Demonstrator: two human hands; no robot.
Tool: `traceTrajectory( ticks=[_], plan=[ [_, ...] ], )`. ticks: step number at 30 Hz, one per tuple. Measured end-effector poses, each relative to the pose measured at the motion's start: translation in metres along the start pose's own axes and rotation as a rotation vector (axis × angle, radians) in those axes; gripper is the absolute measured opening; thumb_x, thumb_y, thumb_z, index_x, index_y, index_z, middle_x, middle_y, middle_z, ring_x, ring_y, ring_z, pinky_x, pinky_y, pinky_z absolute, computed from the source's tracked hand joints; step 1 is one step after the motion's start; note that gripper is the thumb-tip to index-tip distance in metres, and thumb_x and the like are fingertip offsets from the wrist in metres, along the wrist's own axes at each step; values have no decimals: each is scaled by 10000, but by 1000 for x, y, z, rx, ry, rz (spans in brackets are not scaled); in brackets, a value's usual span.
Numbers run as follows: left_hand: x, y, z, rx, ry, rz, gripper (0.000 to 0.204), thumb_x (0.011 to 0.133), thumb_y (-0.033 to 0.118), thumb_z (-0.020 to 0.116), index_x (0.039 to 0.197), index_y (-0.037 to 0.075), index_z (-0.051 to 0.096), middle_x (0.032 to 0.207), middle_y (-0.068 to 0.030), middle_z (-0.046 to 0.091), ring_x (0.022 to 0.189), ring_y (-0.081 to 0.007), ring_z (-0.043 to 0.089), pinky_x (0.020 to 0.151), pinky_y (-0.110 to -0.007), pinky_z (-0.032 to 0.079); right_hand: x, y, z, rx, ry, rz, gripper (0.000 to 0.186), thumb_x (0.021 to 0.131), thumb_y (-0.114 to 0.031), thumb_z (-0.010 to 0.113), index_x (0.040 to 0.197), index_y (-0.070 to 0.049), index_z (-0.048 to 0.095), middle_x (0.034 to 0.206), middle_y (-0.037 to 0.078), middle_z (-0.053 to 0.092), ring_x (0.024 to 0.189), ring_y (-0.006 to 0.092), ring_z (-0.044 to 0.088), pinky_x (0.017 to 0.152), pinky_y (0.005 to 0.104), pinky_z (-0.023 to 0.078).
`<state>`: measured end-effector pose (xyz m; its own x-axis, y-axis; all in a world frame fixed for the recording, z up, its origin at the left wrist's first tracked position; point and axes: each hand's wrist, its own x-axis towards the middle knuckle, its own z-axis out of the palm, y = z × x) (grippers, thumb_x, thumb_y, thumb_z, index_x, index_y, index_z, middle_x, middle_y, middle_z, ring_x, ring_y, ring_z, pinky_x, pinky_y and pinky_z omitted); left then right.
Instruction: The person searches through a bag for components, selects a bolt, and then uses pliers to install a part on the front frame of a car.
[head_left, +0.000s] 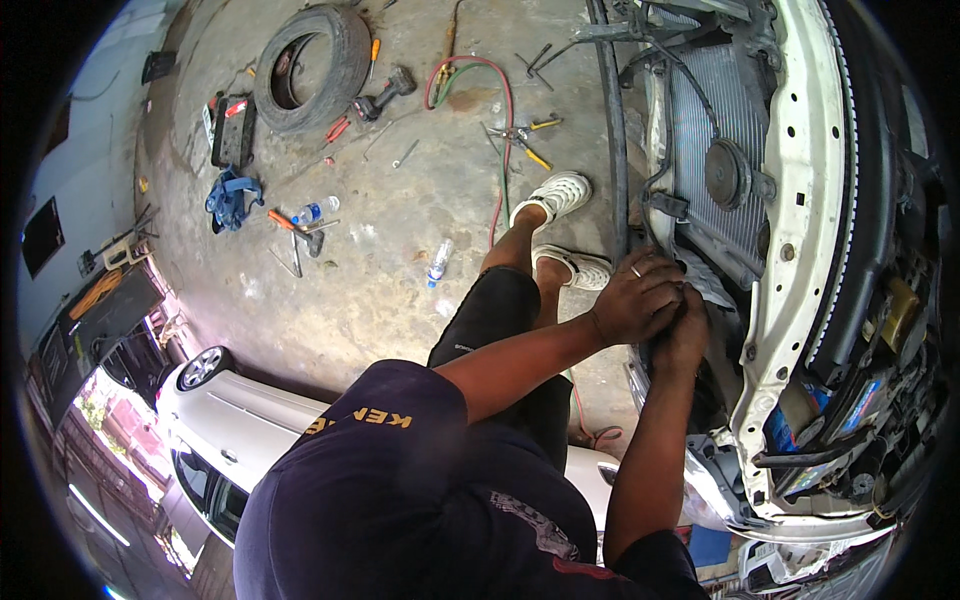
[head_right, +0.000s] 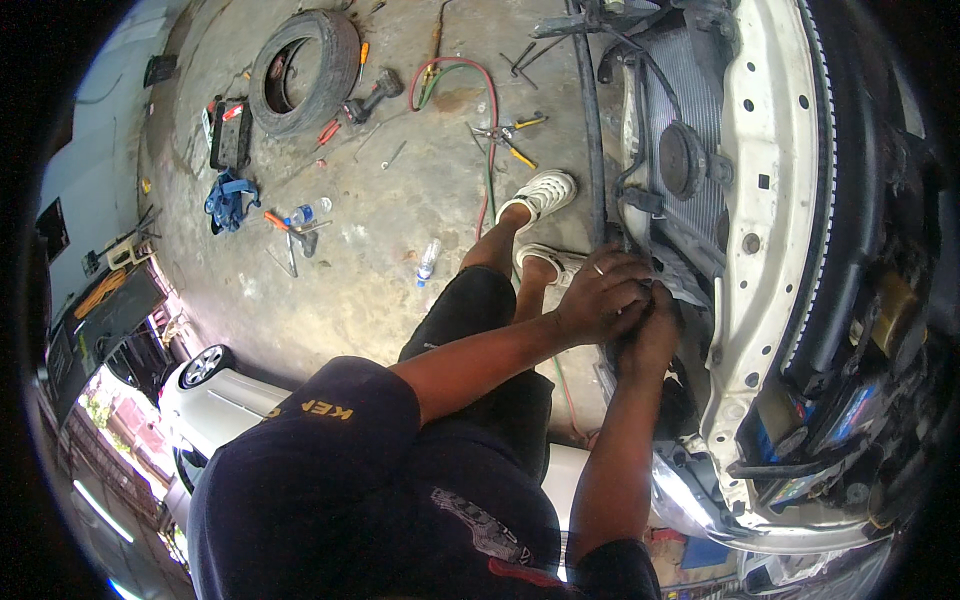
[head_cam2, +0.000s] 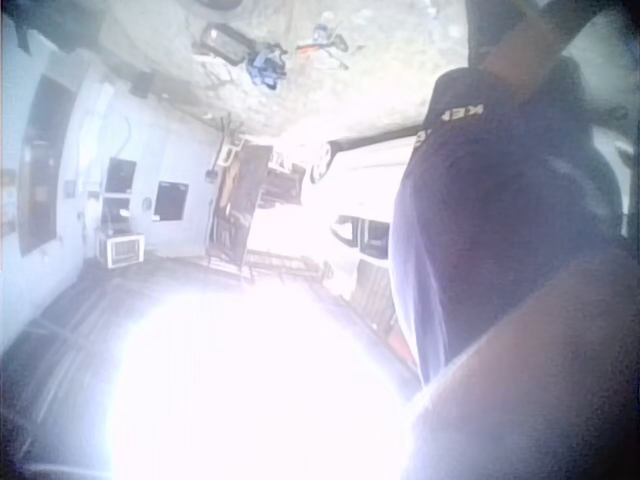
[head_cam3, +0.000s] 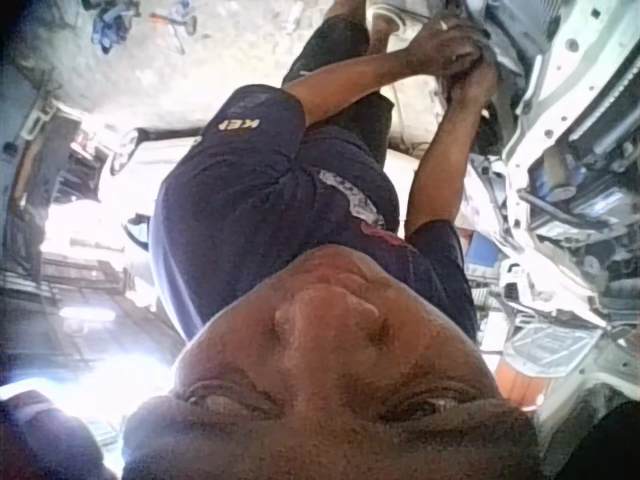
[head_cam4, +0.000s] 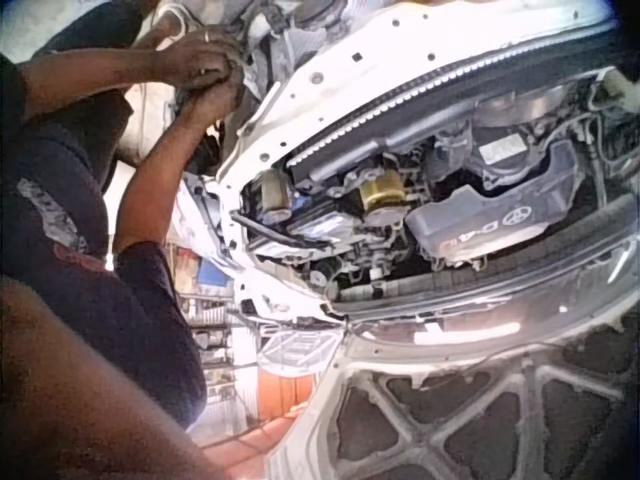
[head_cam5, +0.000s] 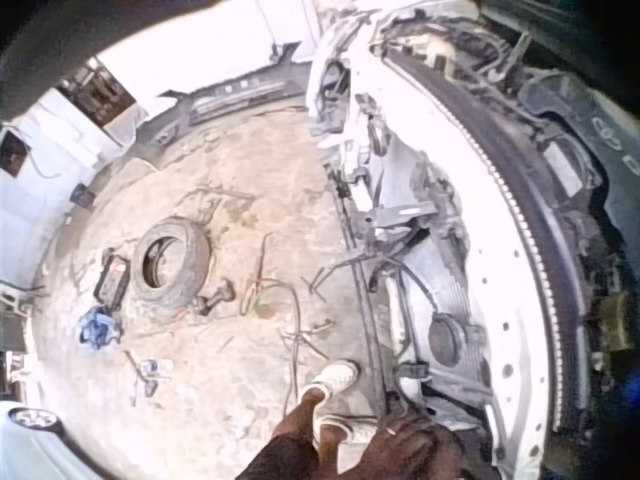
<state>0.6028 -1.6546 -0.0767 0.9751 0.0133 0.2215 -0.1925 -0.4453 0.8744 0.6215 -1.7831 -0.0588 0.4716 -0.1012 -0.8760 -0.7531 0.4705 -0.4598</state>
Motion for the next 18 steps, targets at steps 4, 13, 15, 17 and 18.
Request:
traceTrajectory(
  ticks=[4,13,15,17,18],
  plan=[
    [-2,0,5,-27,39,-58,190,771,166,768,911,107,654,1168,-84,654,1199,-297,602,1138,-572,380,-2,-2,-2,-11,58,26,308,1026,-218,505,1160,23,642,1071,117,671,954,214,664,865,342,525],
    [-3,-1,4,38,-91,-39,152,794,160,747,917,113,670,1214,-63,670,1254,-281,590,1168,-569,348,-7,-7,9,47,-7,53,312,1038,-227,511,1181,17,642,1109,117,681,990,204,663,890,333,522],
    [-4,-1,3,55,-108,-37,148,793,155,744,913,111,670,1229,-58,674,1267,-279,585,1163,-565,357,-8,-8,11,47,10,47,309,1038,-222,528,1185,23,641,1105,113,680,973,202,666,883,336,526],
    [0,0,3,43,-83,-23,161,797,169,747,912,99,658,1207,-73,673,1236,-287,604,1156,-576,359,5,-2,-3,-16,-7,47,346,1050,-271,510,1225,2,629,1172,118,673,1053,204,658,931,336,520],
    [3,2,3,36,-72,-14,169,799,176,748,911,93,652,1196,-80,672,1221,-292,613,1153,-581,360,11,1,-11,-46,-15,45,365,1056,-296,501,1245,-8,623,1205,120,670,1093,206,654,956,336,518]
  ],
)
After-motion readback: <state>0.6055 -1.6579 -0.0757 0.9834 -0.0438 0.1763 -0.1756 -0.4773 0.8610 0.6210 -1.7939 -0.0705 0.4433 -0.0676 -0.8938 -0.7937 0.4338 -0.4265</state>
